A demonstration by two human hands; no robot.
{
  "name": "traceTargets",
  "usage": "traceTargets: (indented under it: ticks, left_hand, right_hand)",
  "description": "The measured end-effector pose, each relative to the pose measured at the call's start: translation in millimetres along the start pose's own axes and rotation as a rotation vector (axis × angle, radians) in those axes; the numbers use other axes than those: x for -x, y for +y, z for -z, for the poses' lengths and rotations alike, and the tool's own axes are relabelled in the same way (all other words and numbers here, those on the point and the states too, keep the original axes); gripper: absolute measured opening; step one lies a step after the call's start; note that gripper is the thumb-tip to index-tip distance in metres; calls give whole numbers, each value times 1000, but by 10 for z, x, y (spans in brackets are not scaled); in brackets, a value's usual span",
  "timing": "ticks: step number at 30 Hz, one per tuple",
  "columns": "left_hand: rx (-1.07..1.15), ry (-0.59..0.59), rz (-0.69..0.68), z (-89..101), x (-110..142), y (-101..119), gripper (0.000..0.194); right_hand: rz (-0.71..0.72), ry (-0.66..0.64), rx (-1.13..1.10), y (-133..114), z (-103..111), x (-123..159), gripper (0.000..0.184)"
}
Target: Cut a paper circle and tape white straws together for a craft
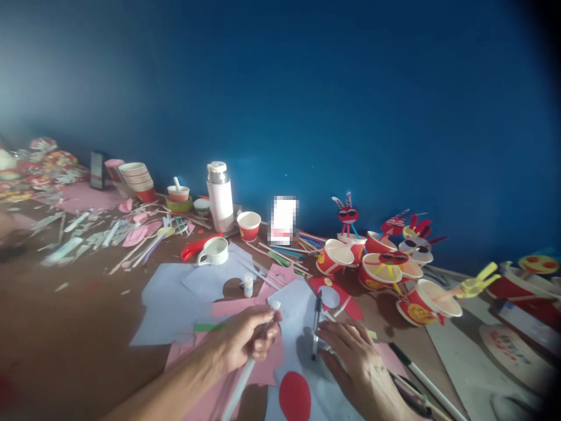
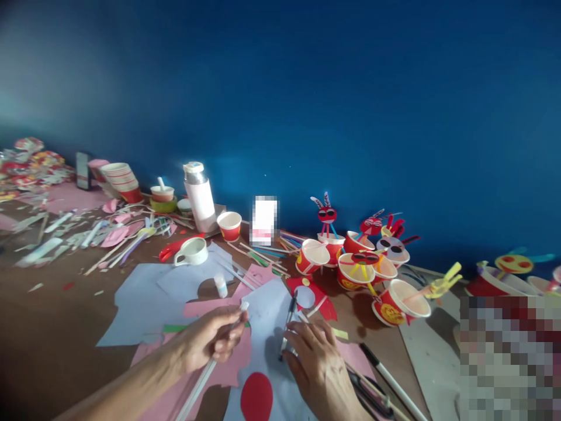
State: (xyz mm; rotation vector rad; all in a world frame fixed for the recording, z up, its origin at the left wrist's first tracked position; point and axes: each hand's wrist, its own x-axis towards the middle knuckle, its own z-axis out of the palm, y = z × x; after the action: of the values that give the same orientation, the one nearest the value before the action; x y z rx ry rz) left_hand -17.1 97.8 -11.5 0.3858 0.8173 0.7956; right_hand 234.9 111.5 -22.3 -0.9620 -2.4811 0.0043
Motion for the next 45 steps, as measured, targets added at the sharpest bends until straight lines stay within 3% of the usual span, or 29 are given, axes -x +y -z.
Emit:
traceTargets:
  ticks: [5, 12, 16, 20, 27, 32, 36, 40, 45]
  left_hand:
    - [25, -12, 73, 23, 12, -73, 18]
    - [81, -5, 132, 74, -8, -37, 18]
    - [88, 17, 142, 109, -27, -34, 20]
    - [80, 36, 129, 108, -30, -39, 18]
    - [74, 65, 133, 95, -50, -14, 19]
    - [75, 72, 128, 119, -70, -27, 20]
    - [36, 32, 101, 148, -64, -31, 20]
    - [-53, -13, 59, 128, -21, -5, 25]
    - [-104, -45, 25, 87, 23, 7, 31]
  right_hand:
    - [-43, -50, 33, 81, 104, -130, 20]
    - [-91, -11, 19, 156, 95, -271, 17]
    - [-97, -16, 31, 198, 105, -210, 17]
    - [-144, -24, 47, 262, 266, -127, 17]
    - [-369, 72, 124, 591, 620, 181, 25]
    - [-508, 47, 103, 722, 614, 313, 29]
    - [-436, 3, 70, 643, 491, 270, 28]
    - [-287, -107, -13, 404, 422, 158, 26]
    - [-167, -238, -125, 104, 371, 82, 51]
